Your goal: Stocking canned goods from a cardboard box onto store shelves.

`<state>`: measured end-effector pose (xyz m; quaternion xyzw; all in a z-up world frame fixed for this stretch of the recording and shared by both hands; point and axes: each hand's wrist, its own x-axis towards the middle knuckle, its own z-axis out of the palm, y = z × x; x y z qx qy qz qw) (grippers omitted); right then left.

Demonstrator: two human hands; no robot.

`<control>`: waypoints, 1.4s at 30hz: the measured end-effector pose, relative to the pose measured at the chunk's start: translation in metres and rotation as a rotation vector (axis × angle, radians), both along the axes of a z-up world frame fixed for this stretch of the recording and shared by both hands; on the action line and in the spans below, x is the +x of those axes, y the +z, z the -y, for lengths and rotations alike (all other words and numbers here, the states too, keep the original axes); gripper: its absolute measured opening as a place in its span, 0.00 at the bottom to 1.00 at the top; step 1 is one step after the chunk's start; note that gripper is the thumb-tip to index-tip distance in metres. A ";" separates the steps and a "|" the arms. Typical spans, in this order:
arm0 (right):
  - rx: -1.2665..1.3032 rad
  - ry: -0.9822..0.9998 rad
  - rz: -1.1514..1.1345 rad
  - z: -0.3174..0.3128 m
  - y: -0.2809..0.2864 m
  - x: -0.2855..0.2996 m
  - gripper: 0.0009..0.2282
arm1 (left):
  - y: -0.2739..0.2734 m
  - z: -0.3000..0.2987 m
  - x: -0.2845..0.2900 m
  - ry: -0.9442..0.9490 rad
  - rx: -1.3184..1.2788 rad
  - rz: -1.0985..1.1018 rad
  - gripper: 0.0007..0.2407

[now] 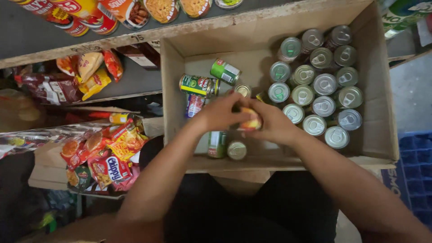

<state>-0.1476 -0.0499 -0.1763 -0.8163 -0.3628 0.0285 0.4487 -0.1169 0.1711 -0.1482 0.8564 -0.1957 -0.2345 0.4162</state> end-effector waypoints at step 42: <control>0.379 -0.155 -0.956 0.041 -0.044 0.031 0.19 | -0.096 0.001 -0.002 0.466 0.374 0.424 0.13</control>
